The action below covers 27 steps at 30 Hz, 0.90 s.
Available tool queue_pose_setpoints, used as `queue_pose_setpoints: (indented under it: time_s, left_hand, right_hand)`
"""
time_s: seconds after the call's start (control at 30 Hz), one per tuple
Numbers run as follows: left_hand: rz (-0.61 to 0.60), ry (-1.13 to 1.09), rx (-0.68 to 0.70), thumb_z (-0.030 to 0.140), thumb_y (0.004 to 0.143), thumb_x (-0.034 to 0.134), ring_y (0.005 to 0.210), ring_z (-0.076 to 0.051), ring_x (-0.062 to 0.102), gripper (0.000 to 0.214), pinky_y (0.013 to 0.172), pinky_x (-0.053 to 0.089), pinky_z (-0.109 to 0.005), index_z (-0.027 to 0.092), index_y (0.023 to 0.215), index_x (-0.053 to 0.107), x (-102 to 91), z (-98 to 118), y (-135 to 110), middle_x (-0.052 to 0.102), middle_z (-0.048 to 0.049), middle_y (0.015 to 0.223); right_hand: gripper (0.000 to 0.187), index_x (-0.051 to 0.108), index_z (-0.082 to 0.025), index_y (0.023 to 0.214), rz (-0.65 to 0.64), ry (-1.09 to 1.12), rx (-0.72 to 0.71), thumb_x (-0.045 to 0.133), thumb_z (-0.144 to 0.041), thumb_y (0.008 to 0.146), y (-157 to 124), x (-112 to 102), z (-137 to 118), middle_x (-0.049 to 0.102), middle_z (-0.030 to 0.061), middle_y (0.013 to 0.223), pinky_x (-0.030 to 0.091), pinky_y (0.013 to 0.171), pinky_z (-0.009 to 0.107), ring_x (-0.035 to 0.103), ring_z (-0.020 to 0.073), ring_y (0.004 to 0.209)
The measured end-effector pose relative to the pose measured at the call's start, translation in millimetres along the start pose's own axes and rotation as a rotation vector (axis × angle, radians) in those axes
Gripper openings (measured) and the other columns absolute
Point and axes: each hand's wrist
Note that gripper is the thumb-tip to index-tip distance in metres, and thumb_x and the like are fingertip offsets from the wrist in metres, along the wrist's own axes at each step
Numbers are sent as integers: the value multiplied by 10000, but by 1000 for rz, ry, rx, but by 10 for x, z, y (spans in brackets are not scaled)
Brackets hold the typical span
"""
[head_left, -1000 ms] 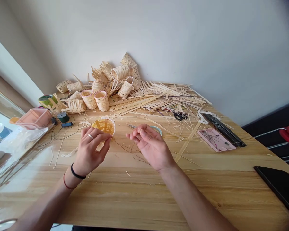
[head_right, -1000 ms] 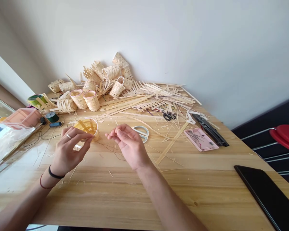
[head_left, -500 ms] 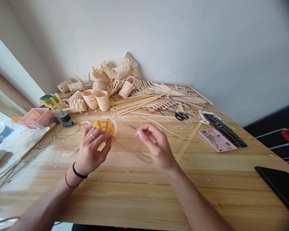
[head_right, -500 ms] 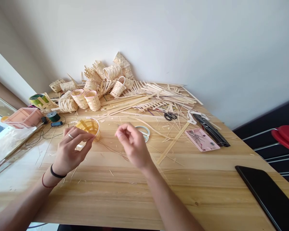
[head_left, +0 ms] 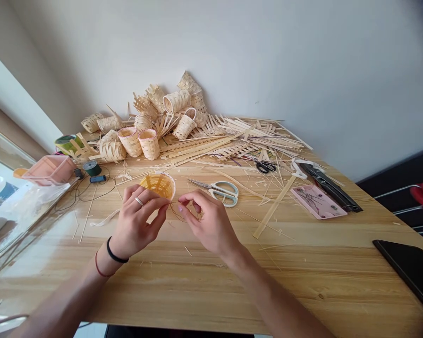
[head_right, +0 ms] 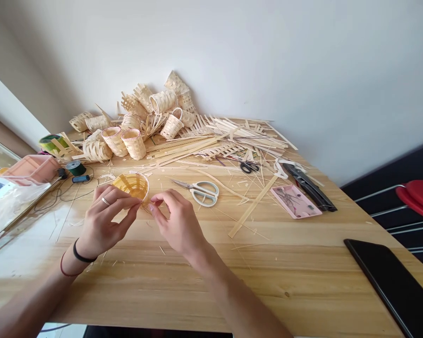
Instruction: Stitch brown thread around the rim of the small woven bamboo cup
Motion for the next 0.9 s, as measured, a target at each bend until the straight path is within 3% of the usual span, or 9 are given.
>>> queue_pose_setpoints:
  time_s: [0.13,0.43,0.63,0.9]
  left_hand:
    - [-8,0,2,65,906,711,778,-159,579,168,858,452,-390,195,1003,669,2,3,-1,682,-8,848]
    - [-8,9,-9,78,913,707,770,-158,590,154,859,454,-382,203,995,670,-8,-4,9,691,-1,848]
    - [16,13,-25,93,923,695,770,-161,614,147,862,466,-380,215,1002,675,-19,-32,12,700,-3,853]
    - [18,13,-34,96,924,697,778,-160,621,138,878,463,-388,212,991,670,-30,-51,6,696,-2,859]
  right_hand:
    - [87,687,-196,948,2,0,-6,730,-121,937,-5,29,-6,709,27,870,534,772,295,660,177,803]
    - [125,643,-204,877,16,-26,6,615,-129,974,7,-29,-29,670,16,822,494,733,297,614,170,762]
    - [131,624,-216,861,136,-75,51,598,-218,989,74,-177,-37,651,12,799,428,659,314,504,165,677]
    - [158,643,-218,891,325,-24,150,647,-347,983,120,-351,113,648,10,810,444,687,324,547,168,710]
Point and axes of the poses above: each hand's wrist, its own y-axis towards the middle knuckle, its own x-axis out of the palm, z = x × y
